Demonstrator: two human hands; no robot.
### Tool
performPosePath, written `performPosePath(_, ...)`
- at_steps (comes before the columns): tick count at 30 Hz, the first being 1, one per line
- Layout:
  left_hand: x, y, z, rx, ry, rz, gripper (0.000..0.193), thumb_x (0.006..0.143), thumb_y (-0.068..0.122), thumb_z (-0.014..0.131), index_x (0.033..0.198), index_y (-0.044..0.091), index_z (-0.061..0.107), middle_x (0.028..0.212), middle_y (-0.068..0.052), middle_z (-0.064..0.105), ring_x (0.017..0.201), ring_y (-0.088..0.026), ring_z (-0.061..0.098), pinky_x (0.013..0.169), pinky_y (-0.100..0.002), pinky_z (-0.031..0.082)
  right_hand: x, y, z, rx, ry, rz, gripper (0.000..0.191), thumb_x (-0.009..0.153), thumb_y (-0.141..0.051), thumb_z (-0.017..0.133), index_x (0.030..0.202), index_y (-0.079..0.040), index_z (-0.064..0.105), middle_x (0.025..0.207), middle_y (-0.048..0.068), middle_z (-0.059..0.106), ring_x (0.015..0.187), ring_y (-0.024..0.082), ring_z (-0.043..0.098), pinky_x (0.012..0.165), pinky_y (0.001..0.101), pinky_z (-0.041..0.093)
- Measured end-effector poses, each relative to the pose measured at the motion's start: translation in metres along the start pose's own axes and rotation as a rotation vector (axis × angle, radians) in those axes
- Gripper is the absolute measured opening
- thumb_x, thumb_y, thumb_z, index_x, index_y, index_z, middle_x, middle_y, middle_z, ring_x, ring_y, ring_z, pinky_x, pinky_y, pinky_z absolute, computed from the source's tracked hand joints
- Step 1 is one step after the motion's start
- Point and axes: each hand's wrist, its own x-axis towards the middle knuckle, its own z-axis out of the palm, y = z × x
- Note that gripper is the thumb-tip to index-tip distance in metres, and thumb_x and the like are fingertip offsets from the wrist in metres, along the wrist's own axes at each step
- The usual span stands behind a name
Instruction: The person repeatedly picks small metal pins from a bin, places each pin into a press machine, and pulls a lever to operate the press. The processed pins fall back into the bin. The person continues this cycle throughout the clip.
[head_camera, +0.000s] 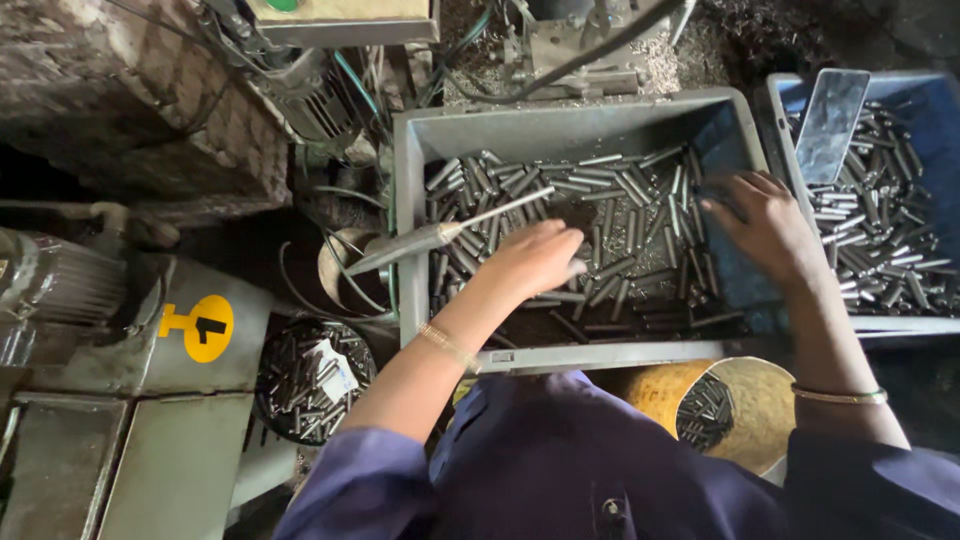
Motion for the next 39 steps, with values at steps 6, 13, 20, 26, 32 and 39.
performPosePath(6, 0.042, -0.016, 0.048, 0.381, -0.245, -0.174, 0.024, 0.094, 0.015, 0.068, 0.115, 0.007, 0.076, 0.132, -0.018, 0.062, 0.116, -0.032, 0.064, 0.083, -0.043, 0.061, -0.003, 0.006, 0.009, -0.075, -0.052, -0.045, 0.025, 0.101, -0.028, 0.067, 0.119, -0.012, 0.072, 0.115, 0.009, 0.074, 0.108, 0.029, 0.068, 0.115, 0.0454, 0.044)
performPosePath(13, 0.043, -0.022, 0.060, 0.497, -0.199, -0.116, 0.051, 0.083, 0.012, 0.071, 0.132, 0.005, 0.062, 0.127, -0.021, 0.062, 0.109, -0.032, 0.062, 0.090, -0.045, 0.057, -0.008, 0.011, 0.019, -0.122, -0.041, -0.007, 0.023, 0.103, -0.030, 0.066, 0.117, -0.013, 0.073, 0.114, 0.007, 0.075, 0.109, 0.028, 0.069, 0.119, 0.0492, 0.039)
performPosePath(20, 0.037, -0.034, 0.018, -0.358, -0.093, -0.310, 0.025, 0.096, 0.017, 0.063, 0.119, 0.009, 0.066, 0.105, -0.016, 0.072, 0.085, -0.023, 0.066, 0.071, -0.040, 0.055, -0.006, 0.013, 0.014, -0.062, -0.046, -0.006, 0.022, 0.103, -0.030, 0.066, 0.116, -0.013, 0.073, 0.113, 0.006, 0.075, 0.110, 0.027, 0.069, 0.120, 0.0495, 0.038)
performPosePath(26, 0.019, -0.023, -0.008, -0.824, -0.033, -0.329, 0.033, 0.089, 0.038, 0.080, 0.101, 0.010, 0.066, 0.076, -0.008, 0.064, 0.066, -0.017, 0.059, 0.057, -0.036, 0.046, -0.005, 0.007, 0.009, -0.042, -0.042, -0.013, 0.021, 0.102, -0.028, 0.067, 0.114, -0.012, 0.074, 0.111, 0.008, 0.075, 0.106, 0.027, 0.069, 0.116, 0.0454, 0.043)
performPosePath(32, 0.010, -0.020, 0.033, 0.124, -0.306, -0.145, 0.024, 0.083, 0.032, 0.080, 0.098, 0.014, 0.076, 0.092, -0.010, 0.076, 0.088, -0.028, 0.076, 0.076, -0.042, 0.060, -0.002, 0.009, 0.009, -0.002, -0.038, -0.018, 0.022, 0.101, -0.027, 0.066, 0.115, -0.012, 0.073, 0.111, 0.010, 0.075, 0.107, 0.029, 0.069, 0.113, 0.0455, 0.044)
performPosePath(39, 0.007, -0.025, 0.070, 0.266, -0.312, 0.010, 0.011, 0.080, 0.012, 0.075, 0.090, 0.010, 0.078, 0.096, -0.012, 0.077, 0.093, -0.029, 0.076, 0.078, -0.042, 0.061, 0.002, -0.003, 0.003, 0.018, -0.040, 0.061, 0.023, 0.099, -0.026, 0.068, 0.116, -0.012, 0.073, 0.109, 0.011, 0.074, 0.107, 0.031, 0.069, 0.109, 0.0453, 0.048)
